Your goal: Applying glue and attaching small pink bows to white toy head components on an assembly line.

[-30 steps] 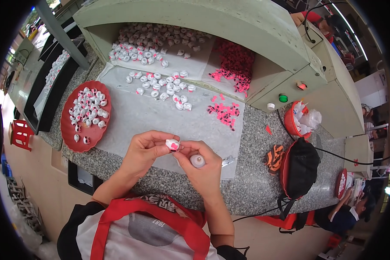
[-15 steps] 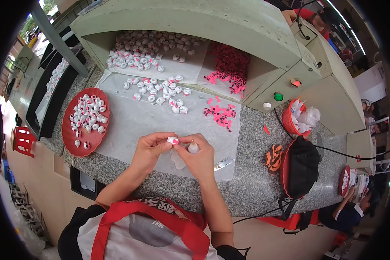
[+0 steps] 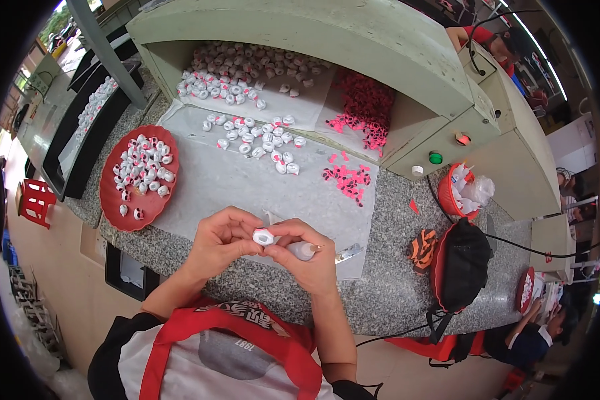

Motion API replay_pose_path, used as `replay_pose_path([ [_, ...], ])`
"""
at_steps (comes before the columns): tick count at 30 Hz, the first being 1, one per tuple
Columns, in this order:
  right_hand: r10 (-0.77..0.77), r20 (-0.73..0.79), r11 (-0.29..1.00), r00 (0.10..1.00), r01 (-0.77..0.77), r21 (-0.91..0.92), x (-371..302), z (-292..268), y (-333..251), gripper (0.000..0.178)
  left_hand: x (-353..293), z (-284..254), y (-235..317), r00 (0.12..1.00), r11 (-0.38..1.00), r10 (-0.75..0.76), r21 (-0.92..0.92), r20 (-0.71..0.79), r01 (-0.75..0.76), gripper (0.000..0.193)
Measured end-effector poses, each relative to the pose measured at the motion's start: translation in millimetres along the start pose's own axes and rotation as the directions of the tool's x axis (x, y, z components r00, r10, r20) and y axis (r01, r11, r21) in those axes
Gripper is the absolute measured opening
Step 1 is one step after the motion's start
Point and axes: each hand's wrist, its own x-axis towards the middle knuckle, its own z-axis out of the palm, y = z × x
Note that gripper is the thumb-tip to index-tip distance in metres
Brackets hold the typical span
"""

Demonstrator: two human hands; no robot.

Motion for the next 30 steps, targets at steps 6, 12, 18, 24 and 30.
replay_pose_path([
  [6, 0.018, -0.013, 0.998, 1.000, -0.017, 0.059, 5, 10, 12, 0.020, -5, -11, -4, 1.000, 1.000, 0.004, -0.030, -0.016, -0.005, 0.025],
  [12, 0.066, -0.031, 0.997, 0.997, -0.064, 0.037, 11, 19, 13, 0.020, -4, -21, 4, 0.999, 0.999, -0.004, 0.049, -0.049, 0.006, 0.024],
  [18, 0.116, -0.006, 0.992, 0.993, -0.116, 0.043, 17, 25, 21, 0.021, -5, -28, -4, 0.997, 1.000, -0.014, -0.007, -0.077, 0.014, 0.023],
  [24, 0.150, -0.006, 0.988, 0.989, -0.150, 0.037, 23, 26, 32, 0.021, 0, -34, -9, 0.993, 1.000, -0.018, -0.027, -0.114, 0.015, 0.022],
  [30, 0.183, -0.027, 0.981, 0.983, -0.181, 0.071, 26, 26, 29, 0.020, 2, -34, -16, 0.983, 1.000, -0.013, 0.000, -0.185, 0.014, 0.021],
])
